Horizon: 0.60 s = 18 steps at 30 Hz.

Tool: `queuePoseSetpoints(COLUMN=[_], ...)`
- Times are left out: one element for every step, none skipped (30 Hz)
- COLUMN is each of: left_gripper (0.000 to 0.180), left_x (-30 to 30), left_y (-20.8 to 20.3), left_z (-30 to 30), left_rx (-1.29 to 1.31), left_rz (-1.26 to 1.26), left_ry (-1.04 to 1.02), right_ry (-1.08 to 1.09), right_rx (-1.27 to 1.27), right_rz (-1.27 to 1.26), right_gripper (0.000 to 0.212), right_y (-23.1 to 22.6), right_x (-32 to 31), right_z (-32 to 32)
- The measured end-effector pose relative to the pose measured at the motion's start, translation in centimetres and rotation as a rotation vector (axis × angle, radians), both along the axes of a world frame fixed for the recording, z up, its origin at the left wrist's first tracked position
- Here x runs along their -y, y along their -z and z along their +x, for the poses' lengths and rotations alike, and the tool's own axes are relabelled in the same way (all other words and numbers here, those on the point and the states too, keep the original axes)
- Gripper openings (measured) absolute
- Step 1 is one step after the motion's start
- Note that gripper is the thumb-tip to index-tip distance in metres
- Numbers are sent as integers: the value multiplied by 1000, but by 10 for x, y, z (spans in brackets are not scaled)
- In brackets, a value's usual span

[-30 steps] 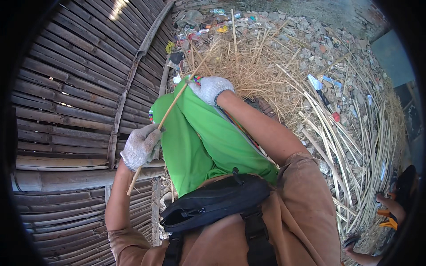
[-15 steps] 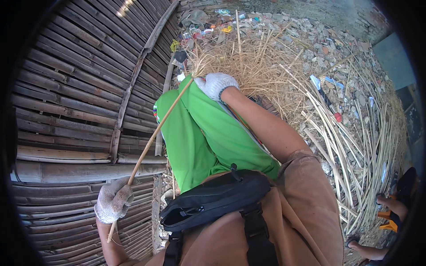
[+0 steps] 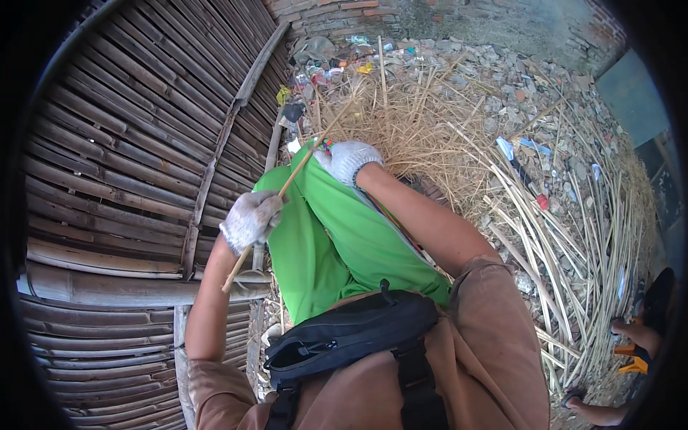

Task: The person scrapes a long bamboo stick with a small blade, removing thin curled shavings while wearing gloves.

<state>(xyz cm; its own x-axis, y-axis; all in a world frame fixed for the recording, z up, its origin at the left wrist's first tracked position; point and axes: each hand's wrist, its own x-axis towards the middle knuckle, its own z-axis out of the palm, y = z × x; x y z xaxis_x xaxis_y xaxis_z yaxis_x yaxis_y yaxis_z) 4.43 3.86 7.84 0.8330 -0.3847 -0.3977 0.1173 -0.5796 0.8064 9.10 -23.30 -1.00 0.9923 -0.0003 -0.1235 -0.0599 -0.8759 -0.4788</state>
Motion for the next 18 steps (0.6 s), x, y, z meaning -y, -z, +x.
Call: queuePoseSetpoints(left_gripper=[32,32,31,31,31,32,33,33,34,34,34,34,34,35,35,35,36,35], left_x=[8,19,22,22,22,15,7,4,-3,-13,-22,-28,-34,-40,-57,-77,-90,-86], left_y=[7,9,9,9,10,12,11,7,2,2,-4,-11,-19,-31,-28,-21,-17,-33], left_z=[14,20,21,20,16,15,9,2,-7,-13,-23,-34,-44,-53,-60,-67,-76,-90], left_rx=[12,16,24,33,33,26,21,12,5,25,8,-7,-22,-62,-21,20,59,82], left_rz=[13,25,22,20,21,29,18,6,-4,26,21,11,1,14,-1,-17,-31,24], left_ry=[7,23,18,9,-4,15,6,7,2,25,12,3,-6,7,16,25,33,32], right_ry=[-3,2,3,2,8,11,10,20,20,19,14,25,18,15,6,6,4,11], right_rx=[6,7,10,13,15,18,22,2,-9,-20,-26,-49,-49,-48,-44,-45,-47,-52], right_rz=[-2,-2,-2,-2,3,9,15,14,10,7,5,5,8,10,13,17,22,26], right_gripper=[82,82,81,80,80,79,79,79,80,80,80,83,83,84,85,85,85,86], right_y=[-1,2,4,5,8,9,9,9,8,7,6,6,7,8,6,3,-1,-2], right_x=[-1,2,3,3,2,0,-1,4,5,6,5,5,5,6,4,2,-2,-3], right_z=[1,0,1,2,1,3,4,3,2,1,2,5,5,5,5,5,4,2])
